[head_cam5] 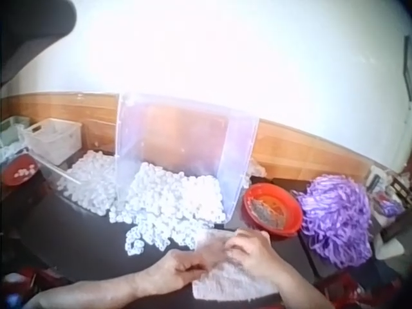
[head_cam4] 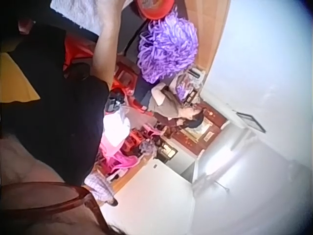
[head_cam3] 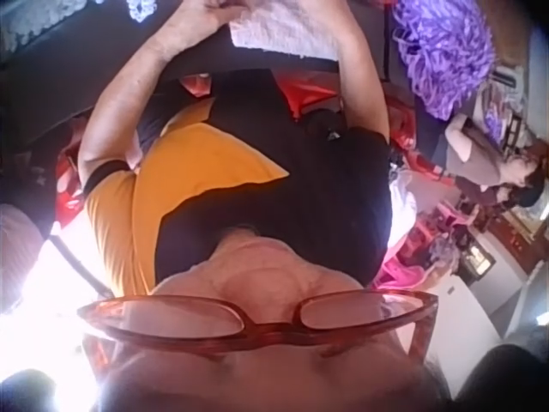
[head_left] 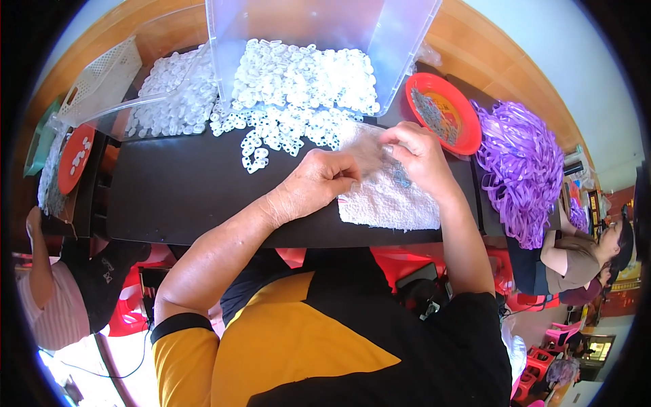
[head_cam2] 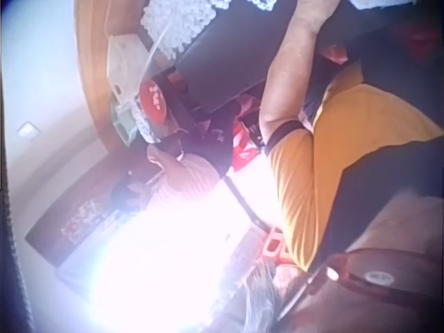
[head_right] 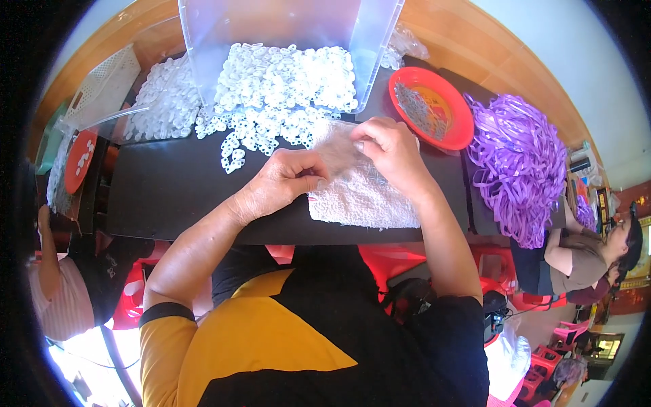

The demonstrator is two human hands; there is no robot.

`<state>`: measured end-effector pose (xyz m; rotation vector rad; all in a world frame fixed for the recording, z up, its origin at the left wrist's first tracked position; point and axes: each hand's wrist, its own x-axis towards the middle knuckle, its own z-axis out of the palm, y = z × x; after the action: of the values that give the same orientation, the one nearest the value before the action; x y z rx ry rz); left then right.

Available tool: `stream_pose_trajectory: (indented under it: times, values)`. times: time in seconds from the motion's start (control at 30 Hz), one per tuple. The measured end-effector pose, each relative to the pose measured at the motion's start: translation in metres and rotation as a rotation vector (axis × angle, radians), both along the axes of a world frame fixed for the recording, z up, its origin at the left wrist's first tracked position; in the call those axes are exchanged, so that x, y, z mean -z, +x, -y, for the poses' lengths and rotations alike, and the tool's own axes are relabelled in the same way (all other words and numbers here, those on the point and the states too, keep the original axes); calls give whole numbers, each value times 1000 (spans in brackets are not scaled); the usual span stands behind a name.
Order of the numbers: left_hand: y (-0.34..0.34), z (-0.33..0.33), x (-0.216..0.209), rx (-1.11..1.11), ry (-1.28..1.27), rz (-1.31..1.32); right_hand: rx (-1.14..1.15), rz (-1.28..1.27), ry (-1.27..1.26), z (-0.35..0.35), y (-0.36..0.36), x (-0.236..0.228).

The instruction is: The recorder is picking up small white plastic components from a large bin, inspecting them while wiping them with a small white cloth, and then placing them in a tray.

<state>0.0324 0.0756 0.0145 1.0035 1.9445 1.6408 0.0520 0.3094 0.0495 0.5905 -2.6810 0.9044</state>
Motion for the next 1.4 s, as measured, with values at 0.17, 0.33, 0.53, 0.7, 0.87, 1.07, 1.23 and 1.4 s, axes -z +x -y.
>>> stream_pose_trajectory:
  times: [0.17, 0.33, 0.53, 0.7, 0.87, 1.07, 1.23, 1.4]
  values:
    - [0, 0, -1, -5, 4, 6, -43, -19, -117, 5, -6, -1]
    - [0, 0, -1, -15, -29, -9, 31, -179, 303, -3, -13, 9]
    - [0, 0, 0, -18, -50, -44, 119, -178, 454, -6, -10, 8]
    - [0, 0, -1, -21, -55, -54, 58, -211, 387, -6, -15, 14]
    - [-2, -2, 5, -55, 45, -19, 93, -116, 190, -2, -11, 2]
    - [-6, 4, -2, -228, -25, 99, 113, -171, 366, 4, -9, 10]
    - [-8, 4, -1, -260, 3, 123, 104, -223, 327, 4, -9, 7]
    - [-8, 7, -6, -321, 27, 182, 40, -104, 23, 18, -5, -3]
